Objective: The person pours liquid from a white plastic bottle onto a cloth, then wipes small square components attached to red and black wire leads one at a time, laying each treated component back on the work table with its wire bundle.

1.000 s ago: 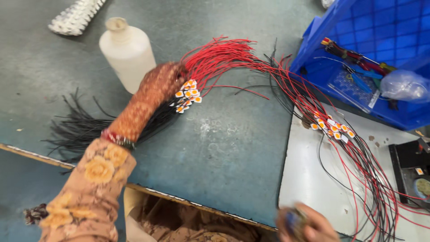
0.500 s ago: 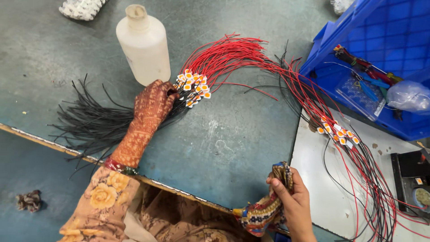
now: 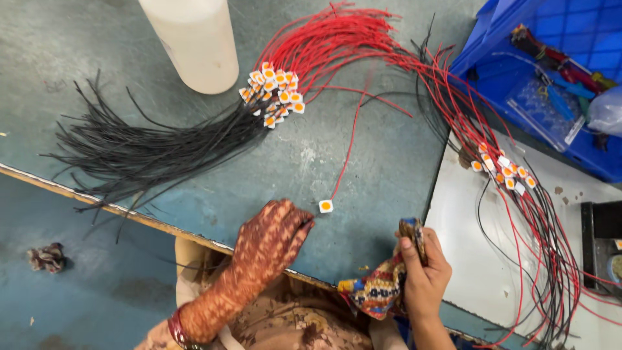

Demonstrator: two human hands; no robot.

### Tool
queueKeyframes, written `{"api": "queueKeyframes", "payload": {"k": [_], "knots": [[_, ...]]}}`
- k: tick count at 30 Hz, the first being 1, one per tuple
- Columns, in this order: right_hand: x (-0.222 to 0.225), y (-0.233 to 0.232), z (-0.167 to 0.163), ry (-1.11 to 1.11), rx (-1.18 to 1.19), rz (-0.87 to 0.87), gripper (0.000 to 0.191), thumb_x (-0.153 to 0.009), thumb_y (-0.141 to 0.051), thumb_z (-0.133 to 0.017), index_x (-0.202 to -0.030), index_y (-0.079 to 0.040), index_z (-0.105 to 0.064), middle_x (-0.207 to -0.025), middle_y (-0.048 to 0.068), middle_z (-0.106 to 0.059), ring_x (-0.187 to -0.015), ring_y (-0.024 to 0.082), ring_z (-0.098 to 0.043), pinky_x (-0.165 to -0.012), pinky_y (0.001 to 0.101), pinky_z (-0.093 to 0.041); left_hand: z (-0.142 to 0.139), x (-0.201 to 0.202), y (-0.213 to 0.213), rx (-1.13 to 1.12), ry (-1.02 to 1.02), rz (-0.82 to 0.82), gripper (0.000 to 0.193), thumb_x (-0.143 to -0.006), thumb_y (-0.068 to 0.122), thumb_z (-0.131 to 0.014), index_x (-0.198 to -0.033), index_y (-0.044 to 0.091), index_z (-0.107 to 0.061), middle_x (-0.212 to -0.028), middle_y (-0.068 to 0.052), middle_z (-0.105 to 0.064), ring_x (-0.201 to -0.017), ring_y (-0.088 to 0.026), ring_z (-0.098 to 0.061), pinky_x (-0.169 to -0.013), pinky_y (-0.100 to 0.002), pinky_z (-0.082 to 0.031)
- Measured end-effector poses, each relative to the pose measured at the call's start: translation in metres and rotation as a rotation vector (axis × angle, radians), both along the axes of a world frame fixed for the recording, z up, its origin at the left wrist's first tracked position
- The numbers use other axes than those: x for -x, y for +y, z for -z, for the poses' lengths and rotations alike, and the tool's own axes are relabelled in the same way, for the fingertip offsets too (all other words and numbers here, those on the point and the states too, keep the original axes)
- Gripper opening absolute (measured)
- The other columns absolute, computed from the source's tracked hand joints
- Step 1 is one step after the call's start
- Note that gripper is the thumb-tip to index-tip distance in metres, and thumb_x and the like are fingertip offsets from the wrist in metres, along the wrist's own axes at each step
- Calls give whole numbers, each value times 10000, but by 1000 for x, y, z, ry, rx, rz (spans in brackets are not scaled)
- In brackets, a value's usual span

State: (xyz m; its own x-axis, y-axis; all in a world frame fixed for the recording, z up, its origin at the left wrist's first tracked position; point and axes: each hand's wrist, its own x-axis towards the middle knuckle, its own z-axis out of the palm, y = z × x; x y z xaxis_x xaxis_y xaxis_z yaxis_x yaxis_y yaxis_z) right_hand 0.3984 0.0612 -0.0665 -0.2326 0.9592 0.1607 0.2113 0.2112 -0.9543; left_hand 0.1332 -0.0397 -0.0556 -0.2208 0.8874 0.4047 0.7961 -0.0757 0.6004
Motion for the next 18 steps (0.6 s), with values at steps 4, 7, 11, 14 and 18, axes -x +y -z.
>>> {"api": "queueKeyframes", "payload": {"k": [4, 7, 11, 14, 18], "knots": [[7, 12, -30, -230, -293, -182, 192, -960, -15, -661, -1145, 28, -680, -1199, 116, -558, -955, 167, -594, -785, 279, -505, -1, -9, -13, 32, 85, -14, 217, -872, 220, -734, -1061, 114, -717, -957, -50, -620, -903, -274, -577, -761, -432, -459], [27, 23, -43, -338, -454, -367, 283, -885, 46, -663, -1165, 5, -670, -1224, 150, -532, -957, 216, -605, -790, 302, -525, -2, -6, -10, -4, 149, 6, 202, -873, 226, -731, -1052, 132, -731, -957, -34, -625, -896, -266, -565, -754, -440, -421], [64, 24, -42, -531, -557, -586, 394, -820, 98, -648, -1174, -60, -719, -1196, 156, -574, -977, 268, -640, -815, 361, -551, 8, -11, -7, -8, 163, -17, 190, -879, 221, -735, -1055, 153, -744, -946, -27, -618, -892, -256, -562, -756, -439, -416], [82, 23, -35, -616, -622, -620, 430, -791, 70, -671, -1175, -110, -742, -1172, 143, -585, -1026, 340, -603, -816, 407, -541, 14, -13, -9, 0, 155, -38, 165, -902, 231, -723, -1050, 160, -744, -953, -23, -617, -901, -253, -564, -757, -440, -413], [85, 27, -30, -691, -620, -656, 421, -770, 53, -668, -1129, -144, -764, -1143, 114, -609, -1012, 341, -596, -798, 416, -538, 14, -10, -11, 18, 197, -11, 180, -888, 195, -688, -1060, 181, -739, -974, -14, -614, -915, -248, -564, -765, -442, -413]]}}
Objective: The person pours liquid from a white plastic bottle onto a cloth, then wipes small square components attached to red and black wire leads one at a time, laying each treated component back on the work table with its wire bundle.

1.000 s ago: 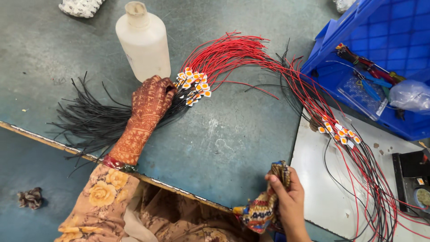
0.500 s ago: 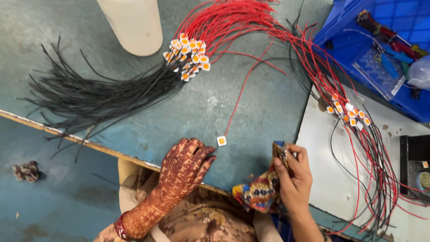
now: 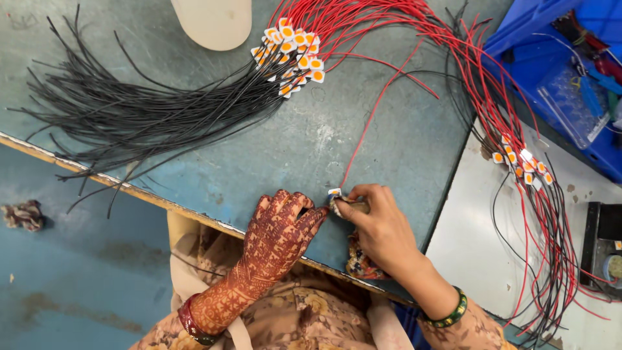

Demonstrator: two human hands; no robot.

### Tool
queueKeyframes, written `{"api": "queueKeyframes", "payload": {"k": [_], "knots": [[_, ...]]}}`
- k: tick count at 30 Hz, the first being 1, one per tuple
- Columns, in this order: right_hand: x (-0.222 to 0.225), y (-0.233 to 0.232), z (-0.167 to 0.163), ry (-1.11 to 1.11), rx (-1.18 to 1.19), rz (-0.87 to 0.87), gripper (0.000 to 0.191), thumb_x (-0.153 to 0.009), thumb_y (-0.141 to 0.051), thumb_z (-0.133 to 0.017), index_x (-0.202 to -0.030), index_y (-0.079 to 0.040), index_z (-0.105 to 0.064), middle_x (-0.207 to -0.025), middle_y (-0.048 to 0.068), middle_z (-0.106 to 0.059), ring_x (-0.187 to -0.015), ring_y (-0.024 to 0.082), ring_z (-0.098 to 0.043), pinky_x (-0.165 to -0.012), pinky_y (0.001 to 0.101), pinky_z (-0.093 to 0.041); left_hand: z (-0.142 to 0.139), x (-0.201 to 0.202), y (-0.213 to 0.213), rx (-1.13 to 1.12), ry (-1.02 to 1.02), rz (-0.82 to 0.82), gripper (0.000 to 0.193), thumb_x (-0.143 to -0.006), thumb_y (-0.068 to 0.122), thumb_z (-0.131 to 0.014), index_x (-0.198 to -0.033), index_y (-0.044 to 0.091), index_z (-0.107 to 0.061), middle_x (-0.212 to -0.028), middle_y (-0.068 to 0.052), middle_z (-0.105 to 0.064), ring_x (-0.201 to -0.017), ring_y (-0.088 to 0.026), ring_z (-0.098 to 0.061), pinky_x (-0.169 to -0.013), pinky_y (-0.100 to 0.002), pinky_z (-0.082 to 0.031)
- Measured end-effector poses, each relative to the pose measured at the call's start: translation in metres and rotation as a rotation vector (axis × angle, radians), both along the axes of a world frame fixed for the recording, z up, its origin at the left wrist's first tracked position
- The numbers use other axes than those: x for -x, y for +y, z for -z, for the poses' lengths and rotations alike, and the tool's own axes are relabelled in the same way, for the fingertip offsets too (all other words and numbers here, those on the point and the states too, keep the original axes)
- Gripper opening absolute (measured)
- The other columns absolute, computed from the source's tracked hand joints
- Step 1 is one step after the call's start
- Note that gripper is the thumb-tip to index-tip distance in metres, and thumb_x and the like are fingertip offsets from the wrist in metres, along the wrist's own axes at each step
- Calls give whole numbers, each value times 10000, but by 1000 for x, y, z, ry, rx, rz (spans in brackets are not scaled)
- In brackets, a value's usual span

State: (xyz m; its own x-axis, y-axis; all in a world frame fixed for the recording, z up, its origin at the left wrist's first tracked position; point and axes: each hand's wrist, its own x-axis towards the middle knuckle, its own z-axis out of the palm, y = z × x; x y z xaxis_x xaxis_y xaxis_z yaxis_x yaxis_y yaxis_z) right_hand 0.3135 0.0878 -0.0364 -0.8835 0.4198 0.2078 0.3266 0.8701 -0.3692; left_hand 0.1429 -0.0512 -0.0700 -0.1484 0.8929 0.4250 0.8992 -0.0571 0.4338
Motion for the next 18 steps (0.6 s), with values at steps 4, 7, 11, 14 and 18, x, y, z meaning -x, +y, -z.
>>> {"api": "queueKeyframes", "payload": {"k": [4, 7, 11, 14, 18], "knots": [[-1, 9, 1, 42, -42, 31, 401, -789, 65, -664, -1120, -136, -766, -1152, 121, -609, -1017, 338, -591, -817, 418, -534, -2, 2, -1, 13, -5, 19, 296, -854, 181, -663, -1139, 175, -741, -979, -24, -599, -918, -242, -561, -777, -442, -415], [-1, 10, 0, 48, -29, -29, 381, -779, 32, -694, -1110, -141, -771, -1122, 103, -623, -976, 324, -595, -770, 413, -529, -2, 1, 0, 20, -36, 15, 284, -859, 188, -661, -1133, 175, -735, -995, -23, -600, -930, -240, -564, -789, -444, -415], [-3, 10, 0, 31, -45, -23, 356, -764, 23, -712, -1063, -158, -778, -1091, 86, -635, -958, 316, -608, -734, 400, -533, -2, 1, 0, 26, -57, 21, 326, -841, 196, -662, -1158, 174, -736, -1001, -21, -600, -931, -245, -565, -802, -451, -415], [-4, 14, -2, 10, -52, 58, 383, -764, 63, -700, -1065, -151, -796, -1103, 98, -639, -944, 314, -600, -724, 407, -519, -4, 2, -1, 26, -62, 21, 326, -862, 189, -661, -1179, 176, -735, -1013, -17, -601, -938, -233, -565, -819, -445, -418], [-5, 13, -4, 9, -92, -13, 400, -723, 48, -698, -1049, -164, -793, -1087, 71, -641, -950, 302, -605, -731, 397, -524, -6, 2, 0, 37, -66, 29, 332, -846, 187, -668, -1170, 163, -739, -1004, -26, -602, -930, -241, -567, -799, -446, -415]]}}
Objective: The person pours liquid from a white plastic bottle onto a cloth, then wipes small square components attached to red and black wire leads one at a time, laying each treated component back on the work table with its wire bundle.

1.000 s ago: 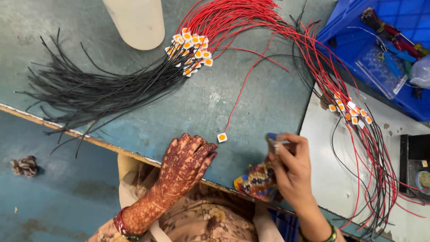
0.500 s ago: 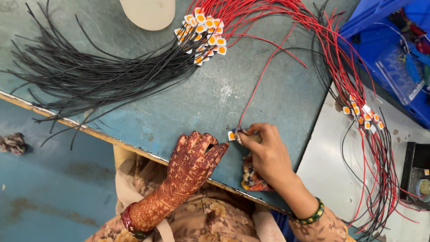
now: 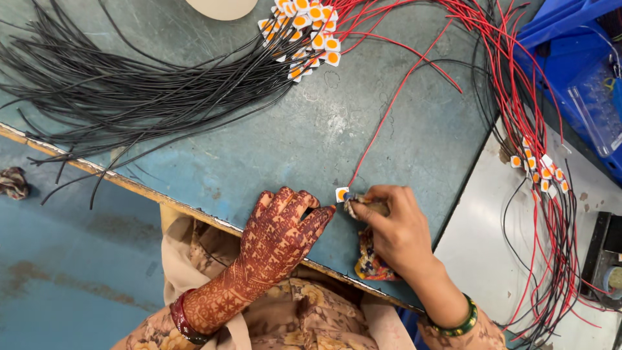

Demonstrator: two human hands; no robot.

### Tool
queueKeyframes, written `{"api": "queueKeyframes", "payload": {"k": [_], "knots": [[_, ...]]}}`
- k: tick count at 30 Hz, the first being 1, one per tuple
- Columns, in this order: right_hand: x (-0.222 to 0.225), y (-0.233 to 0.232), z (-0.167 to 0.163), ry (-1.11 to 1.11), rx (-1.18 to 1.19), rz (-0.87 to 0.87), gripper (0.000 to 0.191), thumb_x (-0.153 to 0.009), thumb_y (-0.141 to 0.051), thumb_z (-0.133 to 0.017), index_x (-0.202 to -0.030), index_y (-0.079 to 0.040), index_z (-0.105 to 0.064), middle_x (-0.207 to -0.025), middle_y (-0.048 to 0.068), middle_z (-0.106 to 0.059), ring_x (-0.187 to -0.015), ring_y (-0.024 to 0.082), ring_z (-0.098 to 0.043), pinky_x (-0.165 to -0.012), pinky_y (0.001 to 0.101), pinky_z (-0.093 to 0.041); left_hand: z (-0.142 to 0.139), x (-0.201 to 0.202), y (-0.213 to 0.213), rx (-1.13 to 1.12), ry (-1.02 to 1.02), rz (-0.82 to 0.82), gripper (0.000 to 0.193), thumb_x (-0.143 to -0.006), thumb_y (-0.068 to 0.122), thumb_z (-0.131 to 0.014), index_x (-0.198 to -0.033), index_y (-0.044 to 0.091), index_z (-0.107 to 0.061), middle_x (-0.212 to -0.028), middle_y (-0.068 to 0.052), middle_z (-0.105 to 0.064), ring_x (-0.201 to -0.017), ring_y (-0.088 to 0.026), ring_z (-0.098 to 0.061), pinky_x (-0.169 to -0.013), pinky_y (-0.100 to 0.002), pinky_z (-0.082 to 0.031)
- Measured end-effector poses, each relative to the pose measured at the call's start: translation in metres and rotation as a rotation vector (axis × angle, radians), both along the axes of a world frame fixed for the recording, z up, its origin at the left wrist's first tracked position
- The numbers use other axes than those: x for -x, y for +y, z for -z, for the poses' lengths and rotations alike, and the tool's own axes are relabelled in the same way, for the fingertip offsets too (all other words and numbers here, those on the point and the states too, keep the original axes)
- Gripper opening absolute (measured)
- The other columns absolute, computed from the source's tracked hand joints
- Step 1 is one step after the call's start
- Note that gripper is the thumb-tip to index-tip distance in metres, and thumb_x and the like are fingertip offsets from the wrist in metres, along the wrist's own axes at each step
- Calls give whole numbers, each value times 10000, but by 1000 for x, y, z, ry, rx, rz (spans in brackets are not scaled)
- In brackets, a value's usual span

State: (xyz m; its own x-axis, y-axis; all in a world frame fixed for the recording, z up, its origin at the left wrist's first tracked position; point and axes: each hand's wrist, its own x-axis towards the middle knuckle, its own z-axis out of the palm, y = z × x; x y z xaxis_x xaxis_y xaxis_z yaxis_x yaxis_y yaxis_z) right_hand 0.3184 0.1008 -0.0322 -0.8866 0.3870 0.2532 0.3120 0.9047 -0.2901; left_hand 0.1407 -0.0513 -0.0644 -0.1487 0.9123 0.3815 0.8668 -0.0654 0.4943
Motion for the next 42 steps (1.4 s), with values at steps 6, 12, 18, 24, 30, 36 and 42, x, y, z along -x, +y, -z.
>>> {"api": "queueKeyframes", "payload": {"k": [6, 12, 18, 24, 30, 36, 42], "knots": [[4, -9, 0, -28, -27, -57, 443, -676, 48, -699, -1063, -145, -792, -1097, 74, -643, -945, 300, -610, -721, 396, -527, -1, -2, 0, -21, -14, -27, 262, -853, 182, -671, -1106, 153, -728, -1035, -24, -611, -965, -242, -578, -830, -449, -428], [2, -11, -3, -30, -27, -30, 412, -683, 39, -700, -1044, -143, -778, -1095, 81, -641, -946, 304, -612, -717, 393, -526, -1, -2, 0, -15, 36, -24, 277, -871, 169, -656, -1135, 150, -738, -1016, -33, -601, -939, -247, -568, -795, -446, -428], [-4, -10, 4, -16, -37, -36, 400, -706, 51, -700, -1048, -136, -790, -1080, 85, -644, -929, 309, -618, -707, 396, -518, -2, -2, 1, -25, 54, -15, 263, -878, 177, -657, -1129, 145, -732, -1019, -33, -599, -935, -246, -566, -793, -446, -428], [-10, 4, 12, 165, 287, 96, 266, -895, 96, -661, -1105, -57, -718, -1125, 113, -586, -958, 247, -652, -795, 327, -544, -8, -1, 3, 3, 67, -18, 319, -880, 187, -647, -1185, 149, -729, -976, -43, -581, -903, -257, -552, -776, -449, -422], [-5, 1, 10, 59, 161, 153, 289, -858, 77, -694, -1082, -94, -761, -1098, 129, -597, -877, 259, -629, -717, 349, -511, -7, -4, 9, 59, 45, -18, 397, -870, 184, -632, -1255, 150, -723, -948, -53, -571, -909, -264, -548, -794, -469, -423], [6, -6, -1, -72, -132, 98, 438, -764, 48, -683, -1122, -181, -788, -1117, 63, -629, -928, 293, -610, -705, 385, -513, -5, -6, 10, 45, 55, -39, 335, -893, 231, -643, -1208, 165, -735, -971, -56, -580, -931, -265, -551, -821, -473, -425], [6, -7, -7, -101, -223, 12, 484, -704, 23, -684, -1130, -187, -775, -1119, 48, -638, -934, 284, -595, -718, 383, -521, -6, -5, 10, 76, 45, -18, 340, -875, 278, -668, -1187, 159, -734, -950, -57, -577, -926, -268, -556, -798, -471, -423]]}}
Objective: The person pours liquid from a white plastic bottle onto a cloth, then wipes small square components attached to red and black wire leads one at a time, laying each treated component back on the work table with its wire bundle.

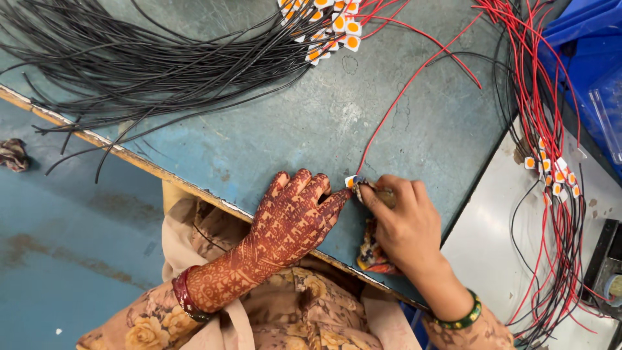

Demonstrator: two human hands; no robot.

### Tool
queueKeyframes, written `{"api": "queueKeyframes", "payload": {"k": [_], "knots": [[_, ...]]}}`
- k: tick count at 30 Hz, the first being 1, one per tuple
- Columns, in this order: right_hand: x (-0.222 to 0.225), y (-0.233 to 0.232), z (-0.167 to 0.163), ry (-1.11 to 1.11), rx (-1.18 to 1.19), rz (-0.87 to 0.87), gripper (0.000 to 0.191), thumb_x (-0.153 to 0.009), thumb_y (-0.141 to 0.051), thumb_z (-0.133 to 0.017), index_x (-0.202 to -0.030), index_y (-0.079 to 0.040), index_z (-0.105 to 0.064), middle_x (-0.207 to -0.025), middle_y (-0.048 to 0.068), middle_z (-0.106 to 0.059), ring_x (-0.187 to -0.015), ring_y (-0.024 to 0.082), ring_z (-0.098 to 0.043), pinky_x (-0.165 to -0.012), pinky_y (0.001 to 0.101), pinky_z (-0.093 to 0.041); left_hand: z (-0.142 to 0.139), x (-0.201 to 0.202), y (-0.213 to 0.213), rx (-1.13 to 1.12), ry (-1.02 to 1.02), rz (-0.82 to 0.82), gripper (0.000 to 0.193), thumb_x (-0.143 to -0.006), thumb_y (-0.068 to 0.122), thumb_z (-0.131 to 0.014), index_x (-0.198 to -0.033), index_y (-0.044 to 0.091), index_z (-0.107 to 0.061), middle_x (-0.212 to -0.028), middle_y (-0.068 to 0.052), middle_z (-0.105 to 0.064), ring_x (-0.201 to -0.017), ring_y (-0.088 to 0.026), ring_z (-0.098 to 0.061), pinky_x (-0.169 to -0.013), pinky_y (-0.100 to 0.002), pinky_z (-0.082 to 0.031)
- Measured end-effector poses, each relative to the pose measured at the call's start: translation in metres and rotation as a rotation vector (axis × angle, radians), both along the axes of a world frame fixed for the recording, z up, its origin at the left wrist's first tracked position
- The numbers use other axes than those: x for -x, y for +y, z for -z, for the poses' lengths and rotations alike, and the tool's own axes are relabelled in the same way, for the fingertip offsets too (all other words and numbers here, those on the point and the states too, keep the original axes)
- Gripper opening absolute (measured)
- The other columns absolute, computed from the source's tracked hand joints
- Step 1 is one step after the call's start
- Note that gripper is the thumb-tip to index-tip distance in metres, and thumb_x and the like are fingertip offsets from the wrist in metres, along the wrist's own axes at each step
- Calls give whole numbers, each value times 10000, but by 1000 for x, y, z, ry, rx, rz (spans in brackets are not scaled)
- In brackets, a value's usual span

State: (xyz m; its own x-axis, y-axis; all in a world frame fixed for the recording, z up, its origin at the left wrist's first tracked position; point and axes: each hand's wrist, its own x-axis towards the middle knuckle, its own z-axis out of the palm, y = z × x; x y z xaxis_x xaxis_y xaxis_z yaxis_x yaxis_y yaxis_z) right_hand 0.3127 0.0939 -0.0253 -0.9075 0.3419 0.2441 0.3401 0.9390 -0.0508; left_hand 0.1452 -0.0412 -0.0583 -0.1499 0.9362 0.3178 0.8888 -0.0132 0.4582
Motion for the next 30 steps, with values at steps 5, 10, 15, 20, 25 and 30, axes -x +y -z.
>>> {"api": "queueKeyframes", "payload": {"k": [5, 10, 15, 20, 25, 30], "knots": [[3, 30, 1, -7, -17, 12, 446, -719, 24, -681, -1102, -180, -782, -1104, 61, -628, -933, 297, -590, -737, 375, -509, 0, 1, -1, -16, 52, -5, 395, -893, 250, -681, -1282, 186, -714, -911, -43, -563, -879, -254, -546, -769, -453, -422], [2, 57, 6, 292, 679, 177, 263, -912, 81, -578, -1090, -52, -718, -1111, 71, -588, -923, 204, -572, -793, 294, -467, -1, 2, -1, -69, 29, -17, 374, -897, 246, -676, -1266, 189, -706, -927, -41, -566, -887, -251, -549, -782, -448, -425], [9, 48, 6, 138, 623, -51, 245, -805, 21, -688, -1047, -22, -686, -1052, 98, -556, -943, 240, -577, -810, 334, -473, -1, 1, 0, -74, 74, -34, 328, -900, 258, -677, -1216, 180, -712, -957, -43, -576, -916, -255, -553, -805, -449, -432], [22, 55, -2, 15, 576, -173, 259, -819, -18, -750, -1065, -27, -669, -1063, 116, -566, -1020, 299, -577, -883, 393, -478, 1, -1, -3, -53, 96, -48, 334, -919, 258, -684, -1243, 190, -732, -938, -43, -567, -909, -261, -545, -799, -453, -427], [23, 52, -5, -28, 491, -175, 222, -895, -37, -761, -1104, -44, -685, -1085, 124, -571, -1021, 320, -571, -872, 414, -480, 2, -1, -4, -53, 34, -28, 344, -913, 260, -700, -1250, 201, -733, -981, -34, -579, -949, -257, -549, -818, -456, -423], [26, 49, -11, -90, 422, -171, 240, -884, -27, -745, -1113, -37, -674, -1103, 135, -567, -1049, 342, -570, -878, 433, -493, 0, -1, -3, -80, 96, -41, 347, -922, 254, -703, -1265, 207, -727, -1012, -37, -577, -970, -253, -546, -850, -454, -432]]}}
